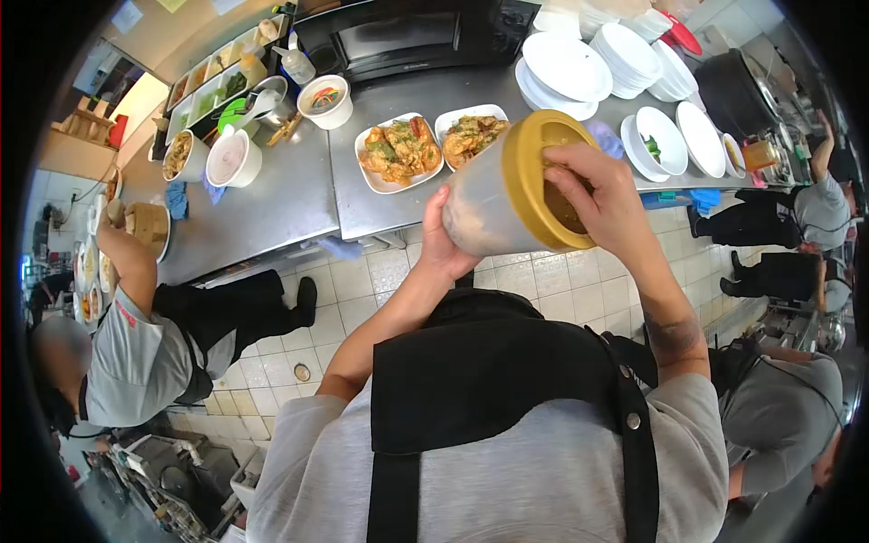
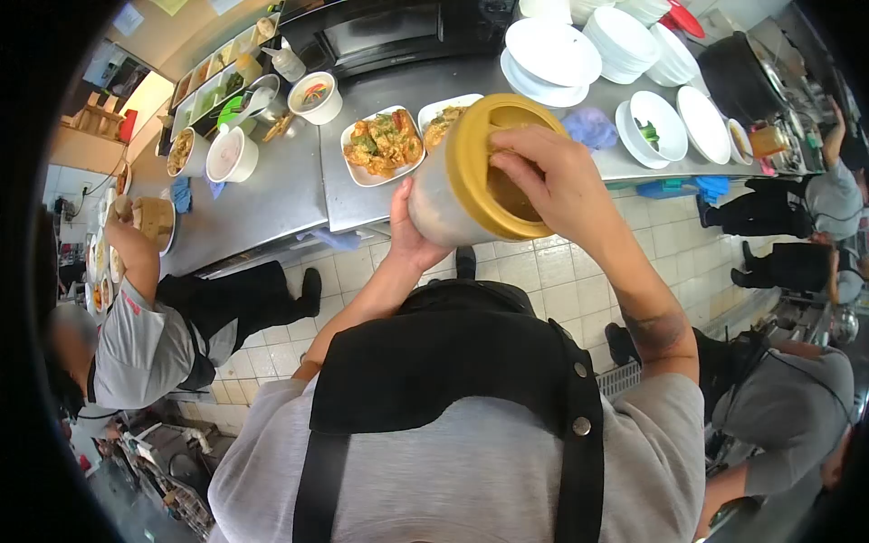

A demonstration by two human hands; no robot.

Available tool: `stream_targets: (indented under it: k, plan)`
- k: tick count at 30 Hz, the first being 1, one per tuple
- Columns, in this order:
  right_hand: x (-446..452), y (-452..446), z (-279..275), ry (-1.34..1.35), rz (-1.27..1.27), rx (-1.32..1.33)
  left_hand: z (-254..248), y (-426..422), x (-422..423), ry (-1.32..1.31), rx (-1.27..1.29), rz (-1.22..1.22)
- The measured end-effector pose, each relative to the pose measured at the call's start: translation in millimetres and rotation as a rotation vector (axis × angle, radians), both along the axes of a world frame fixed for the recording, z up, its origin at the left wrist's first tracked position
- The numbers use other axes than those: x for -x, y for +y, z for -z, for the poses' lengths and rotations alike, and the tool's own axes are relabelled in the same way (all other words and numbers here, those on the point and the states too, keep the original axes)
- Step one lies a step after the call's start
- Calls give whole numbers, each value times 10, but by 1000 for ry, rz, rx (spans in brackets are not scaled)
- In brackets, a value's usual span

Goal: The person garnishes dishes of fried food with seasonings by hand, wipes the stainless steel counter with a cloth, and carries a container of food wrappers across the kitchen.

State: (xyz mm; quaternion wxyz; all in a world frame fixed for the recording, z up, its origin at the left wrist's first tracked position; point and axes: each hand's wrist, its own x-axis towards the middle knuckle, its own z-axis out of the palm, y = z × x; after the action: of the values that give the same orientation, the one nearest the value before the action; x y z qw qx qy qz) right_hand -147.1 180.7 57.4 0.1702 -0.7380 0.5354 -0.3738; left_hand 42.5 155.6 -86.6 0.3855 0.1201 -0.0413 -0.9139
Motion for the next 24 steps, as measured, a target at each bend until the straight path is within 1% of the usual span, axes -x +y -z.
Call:
stream_targets:
  k: [1,2,5,8,9,10,11,12,14,16,17,20,23,24]
  plan:
    - [-3,43,36,-24,56,31,-24,-5,33,-1,-5,20]
    - [-3,81,48,-74,120,-42,-26,-10,68,-37,30,33]
    - [-38,127,57,-126,380,-202,81,-90,190,-58,161,-34]
    - [136,143,233,-91,457,-106,110,-153,272,-44,276,-89]
    - [253,143,306,-97,469,-85,32,-149,289,-110,400,-172]
    - [371,188,342,-302,405,-141,-124,-138,344,-180,524,-253]
    - [416,221,287,-549,482,-227,-240,-124,409,-248,647,-329]
    - [450,256,184,-796,560,-312,-293,-111,467,-255,724,-362]
    - [909,346,172,-768,581,-440,-362,-78,618,-265,880,-427]
    - [1369,408,61,-114,489,-434,-239,-6,869,-266,954,-521]
    - [1418,388,-196,260,448,-378,-208,2,982,-266,999,-568]
    - [1533,226,-790,464,333,-505,-324,112,1211,-467,1228,-710]
    - [1626,-7,-1126,386,314,-469,-513,126,1607,-277,1058,-671]
    - [1590,-81,-1237,386,404,-456,-520,78,1732,-290,985,-685]
